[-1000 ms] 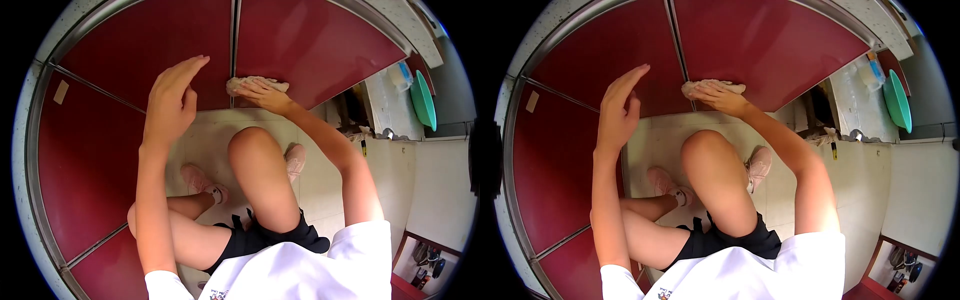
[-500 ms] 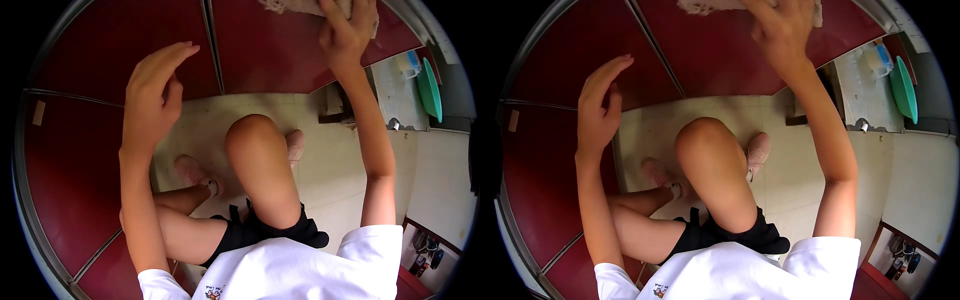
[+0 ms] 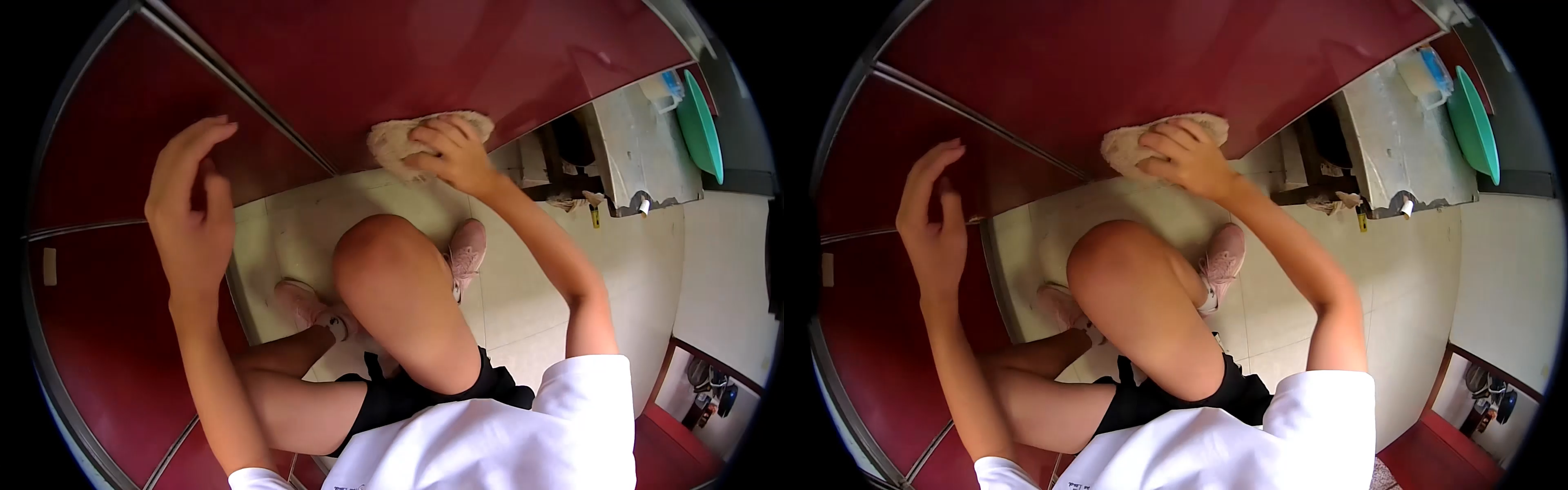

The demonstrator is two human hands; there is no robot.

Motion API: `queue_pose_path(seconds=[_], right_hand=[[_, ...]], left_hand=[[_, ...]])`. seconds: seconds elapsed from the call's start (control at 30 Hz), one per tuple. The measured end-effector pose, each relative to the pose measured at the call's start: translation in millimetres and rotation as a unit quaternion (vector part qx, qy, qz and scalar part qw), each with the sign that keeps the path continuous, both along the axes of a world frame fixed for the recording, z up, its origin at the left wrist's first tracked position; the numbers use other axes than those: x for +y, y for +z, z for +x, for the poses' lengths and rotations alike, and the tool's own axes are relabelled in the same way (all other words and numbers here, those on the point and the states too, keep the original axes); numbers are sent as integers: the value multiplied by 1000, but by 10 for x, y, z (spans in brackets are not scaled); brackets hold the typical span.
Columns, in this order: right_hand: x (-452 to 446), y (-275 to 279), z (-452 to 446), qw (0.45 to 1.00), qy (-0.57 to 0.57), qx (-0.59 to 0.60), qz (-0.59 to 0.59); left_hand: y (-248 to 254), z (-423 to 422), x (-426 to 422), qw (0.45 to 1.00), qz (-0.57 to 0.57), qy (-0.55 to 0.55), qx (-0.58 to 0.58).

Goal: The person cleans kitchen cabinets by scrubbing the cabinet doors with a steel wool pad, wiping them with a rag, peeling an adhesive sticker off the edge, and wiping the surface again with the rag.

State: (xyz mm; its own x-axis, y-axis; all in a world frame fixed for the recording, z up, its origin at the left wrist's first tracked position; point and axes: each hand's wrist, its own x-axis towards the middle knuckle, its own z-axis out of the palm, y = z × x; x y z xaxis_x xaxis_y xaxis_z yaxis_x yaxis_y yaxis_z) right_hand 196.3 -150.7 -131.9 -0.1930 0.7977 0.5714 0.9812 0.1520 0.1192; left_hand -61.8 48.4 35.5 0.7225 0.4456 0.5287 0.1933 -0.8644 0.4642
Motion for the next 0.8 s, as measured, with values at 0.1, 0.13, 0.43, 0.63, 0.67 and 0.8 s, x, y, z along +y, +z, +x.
queue_pose_path(seconds=[0.1,0.13,0.43,0.63,0.67,0.8], right_hand=[[-135,682,173,994,-12,-6,104],[-154,970,251,991,-5,14,136],[213,1512,381,914,-112,-42,387],[233,640,202,926,-136,16,353],[109,291,253,950,-122,-10,286],[-686,-522,512,995,-72,39,56]], left_hand=[[62,183,-79,997,25,-74,-30],[101,251,-131,996,25,-78,-31],[168,564,-387,984,136,-111,31],[83,470,-358,980,117,-88,133],[60,468,-363,979,125,-95,129],[-5,462,-366,977,134,-72,152]])
